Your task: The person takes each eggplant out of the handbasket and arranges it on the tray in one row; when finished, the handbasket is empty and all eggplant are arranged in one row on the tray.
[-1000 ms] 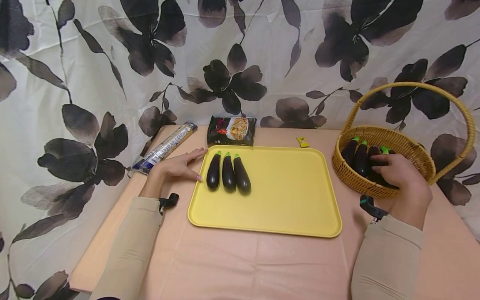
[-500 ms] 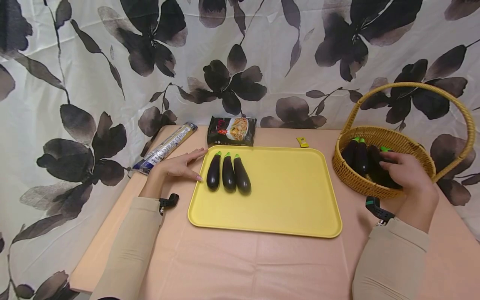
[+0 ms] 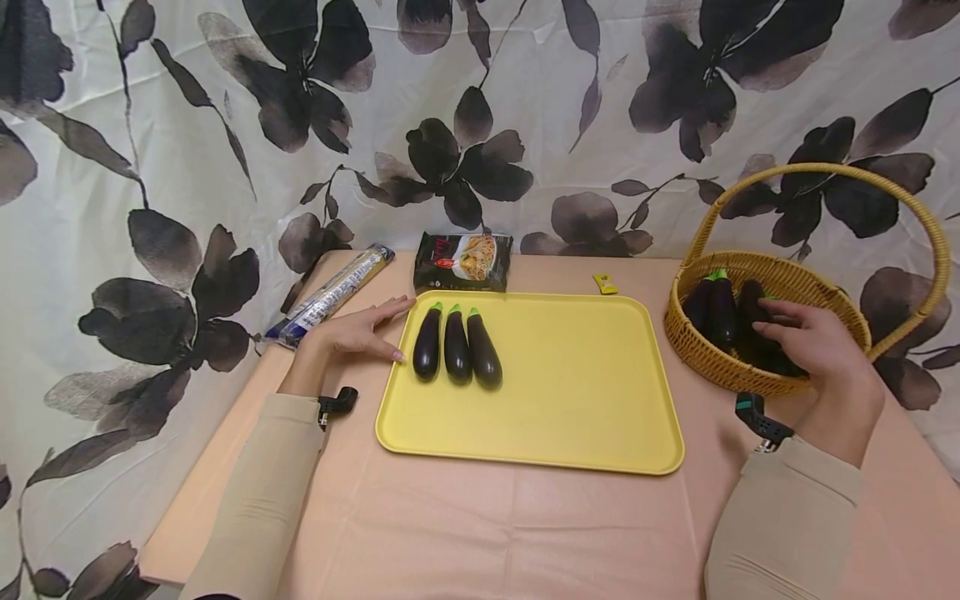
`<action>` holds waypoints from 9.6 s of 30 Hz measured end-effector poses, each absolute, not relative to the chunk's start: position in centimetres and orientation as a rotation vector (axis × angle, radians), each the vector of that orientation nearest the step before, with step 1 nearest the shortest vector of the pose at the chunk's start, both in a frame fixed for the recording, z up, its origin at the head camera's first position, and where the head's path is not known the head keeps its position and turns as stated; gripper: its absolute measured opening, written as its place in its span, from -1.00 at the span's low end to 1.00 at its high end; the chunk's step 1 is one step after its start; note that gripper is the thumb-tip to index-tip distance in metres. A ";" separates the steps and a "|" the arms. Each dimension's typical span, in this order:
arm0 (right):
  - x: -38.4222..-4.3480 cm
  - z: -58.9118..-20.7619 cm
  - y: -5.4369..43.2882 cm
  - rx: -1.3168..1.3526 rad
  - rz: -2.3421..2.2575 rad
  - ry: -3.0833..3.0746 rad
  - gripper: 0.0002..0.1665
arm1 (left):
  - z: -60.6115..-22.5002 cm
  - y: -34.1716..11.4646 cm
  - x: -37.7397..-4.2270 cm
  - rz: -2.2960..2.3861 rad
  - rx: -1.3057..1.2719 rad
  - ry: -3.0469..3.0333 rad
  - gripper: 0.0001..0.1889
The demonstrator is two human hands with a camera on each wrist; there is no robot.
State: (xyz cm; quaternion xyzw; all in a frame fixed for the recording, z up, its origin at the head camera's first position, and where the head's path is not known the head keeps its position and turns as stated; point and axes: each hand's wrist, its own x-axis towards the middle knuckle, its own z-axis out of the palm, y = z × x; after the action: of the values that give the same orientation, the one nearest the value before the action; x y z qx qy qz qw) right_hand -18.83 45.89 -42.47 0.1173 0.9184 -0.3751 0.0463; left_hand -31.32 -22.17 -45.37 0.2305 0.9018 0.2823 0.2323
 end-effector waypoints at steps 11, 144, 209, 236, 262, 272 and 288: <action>-19.0 -42.2 45.7 0.352 -1.159 2.773 -0.27 | -45.2 -22.2 -31.3 0.773 0.647 2.475 0.24; -23.8 -42.2 19.8 -0.902 -0.770 2.439 -0.19 | -44.7 -22.0 -31.1 0.803 0.587 2.458 0.25; -23.7 -42.3 18.7 -0.850 -0.876 2.513 -0.07 | -45.1 -22.0 -31.4 0.806 0.611 2.460 0.25; -21.3 -35.8 30.4 -0.496 -1.241 2.957 -0.26 | -44.8 -22.0 -31.3 0.821 0.619 2.450 0.26; -20.9 -38.0 38.5 -0.091 -1.071 3.071 -0.18 | -45.0 -22.2 -31.3 0.799 0.628 2.459 0.26; -21.8 -40.5 39.8 0.094 -1.015 3.028 -0.19 | -45.0 -22.1 -31.4 0.806 0.627 2.455 0.26; -23.0 -42.7 40.5 0.137 -0.866 3.048 -0.21 | -45.1 -22.1 -31.4 0.806 0.625 2.459 0.25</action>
State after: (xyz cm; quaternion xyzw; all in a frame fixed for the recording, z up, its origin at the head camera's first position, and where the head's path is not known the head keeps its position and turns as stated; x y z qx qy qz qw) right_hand -23.00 40.52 -42.72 0.0433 0.9610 -0.2729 -0.0148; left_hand -31.38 -22.15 -45.07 0.2281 0.8973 0.2941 0.2372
